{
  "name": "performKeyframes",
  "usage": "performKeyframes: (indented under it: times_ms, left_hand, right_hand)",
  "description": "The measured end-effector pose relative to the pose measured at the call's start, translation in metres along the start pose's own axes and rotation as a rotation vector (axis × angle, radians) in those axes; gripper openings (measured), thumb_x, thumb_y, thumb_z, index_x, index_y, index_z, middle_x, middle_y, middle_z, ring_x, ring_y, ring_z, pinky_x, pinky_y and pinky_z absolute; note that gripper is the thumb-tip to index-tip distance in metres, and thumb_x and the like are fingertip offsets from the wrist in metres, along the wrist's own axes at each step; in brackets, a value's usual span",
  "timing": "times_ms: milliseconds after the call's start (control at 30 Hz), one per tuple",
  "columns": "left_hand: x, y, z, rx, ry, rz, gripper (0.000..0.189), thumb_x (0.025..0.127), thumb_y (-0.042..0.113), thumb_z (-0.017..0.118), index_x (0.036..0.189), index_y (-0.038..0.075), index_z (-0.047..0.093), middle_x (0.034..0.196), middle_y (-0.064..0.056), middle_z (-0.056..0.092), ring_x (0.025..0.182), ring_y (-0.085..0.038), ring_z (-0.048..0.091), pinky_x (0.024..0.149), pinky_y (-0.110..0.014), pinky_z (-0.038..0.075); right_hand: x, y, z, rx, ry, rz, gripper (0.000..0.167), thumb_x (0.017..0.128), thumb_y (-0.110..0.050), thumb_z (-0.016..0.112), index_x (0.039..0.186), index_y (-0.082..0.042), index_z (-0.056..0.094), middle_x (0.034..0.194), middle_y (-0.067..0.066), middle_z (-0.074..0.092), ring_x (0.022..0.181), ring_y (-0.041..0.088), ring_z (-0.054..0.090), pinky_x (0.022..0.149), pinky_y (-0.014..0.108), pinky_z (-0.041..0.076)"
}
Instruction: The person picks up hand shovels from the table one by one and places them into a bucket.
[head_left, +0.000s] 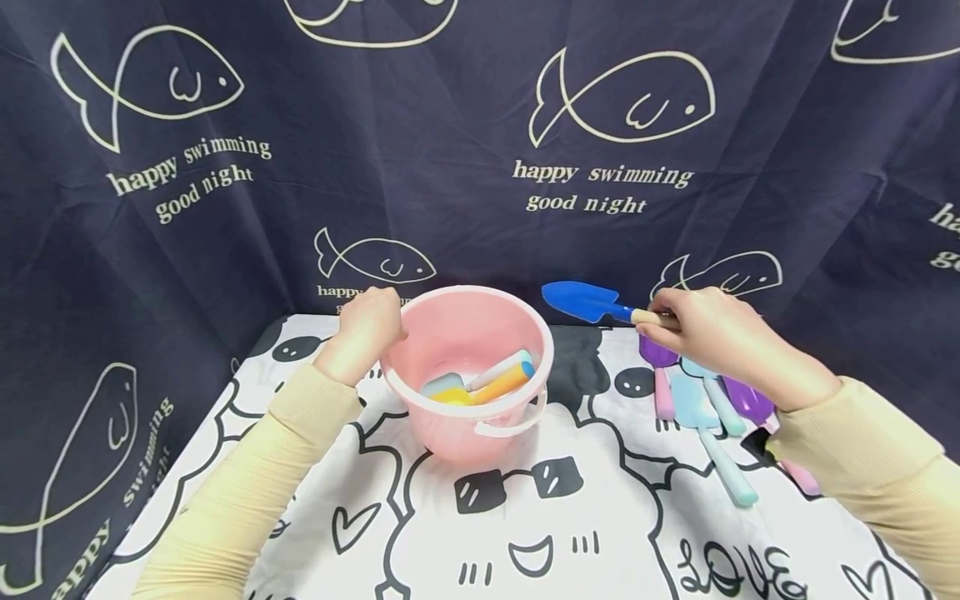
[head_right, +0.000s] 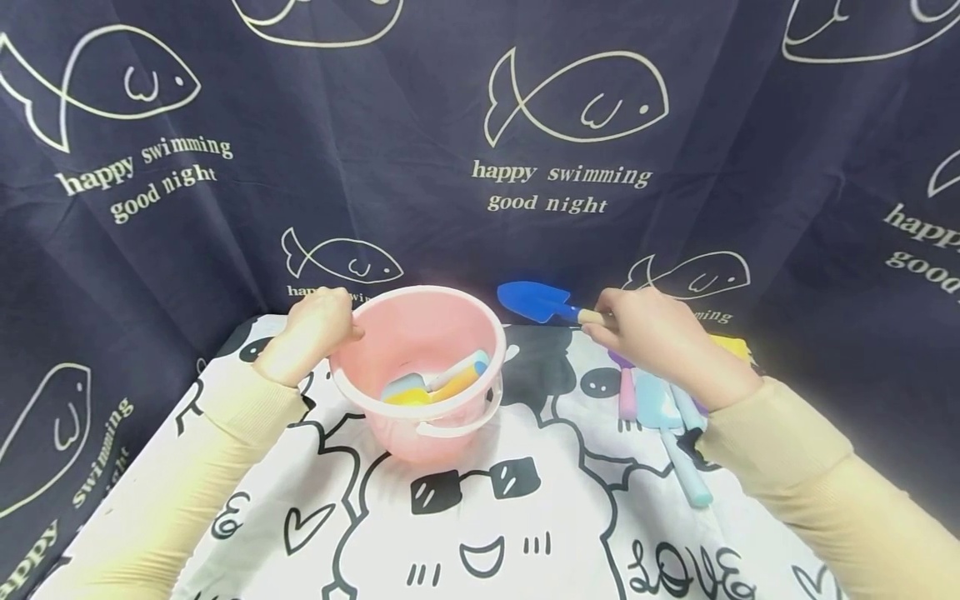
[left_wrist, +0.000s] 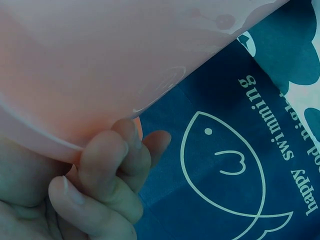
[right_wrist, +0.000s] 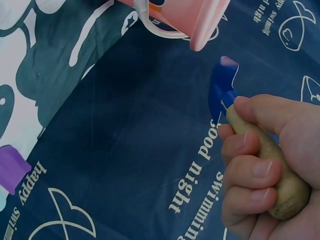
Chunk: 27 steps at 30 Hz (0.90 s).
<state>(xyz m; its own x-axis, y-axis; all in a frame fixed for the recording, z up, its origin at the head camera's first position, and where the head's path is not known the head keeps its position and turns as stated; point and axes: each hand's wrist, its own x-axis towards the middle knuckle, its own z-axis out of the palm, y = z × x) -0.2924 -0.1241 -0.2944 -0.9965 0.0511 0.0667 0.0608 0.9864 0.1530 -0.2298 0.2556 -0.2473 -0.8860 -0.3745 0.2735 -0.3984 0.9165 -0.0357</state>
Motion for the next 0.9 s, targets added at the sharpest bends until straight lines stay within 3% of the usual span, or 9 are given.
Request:
performKeyframes:
  times_ms: [500,900]
  left_hand:
    - [-0.001,0.0,-0.001,-0.007,0.002,0.0,0.026,0.073,0.014,0.069,0.094,-0.001,0.068,0.091,-0.02,0.068,0.078,-0.034,0.066,0.065,-0.05,0.054]
    - [0.0,0.001,0.0,0.002,-0.004,-0.004,0.03,0.074,0.016,0.07,0.098,-0.001,0.068,0.092,-0.021,0.068,0.081,-0.036,0.067,0.067,-0.051,0.054]
  right_hand:
    - [0.018,-0.022,0.013,-0.002,0.056,-0.086,0.015,0.083,-0.027,0.068,0.08,-0.013,0.064,0.056,-0.007,0.047,0.051,0.013,0.046,0.046,0.029,0.036]
    - [0.037,-0.042,0.02,-0.037,-0.04,-0.151,0.014,0.079,-0.028,0.073,0.079,-0.016,0.067,0.064,-0.008,0.06,0.055,0.011,0.053,0.05,0.034,0.045]
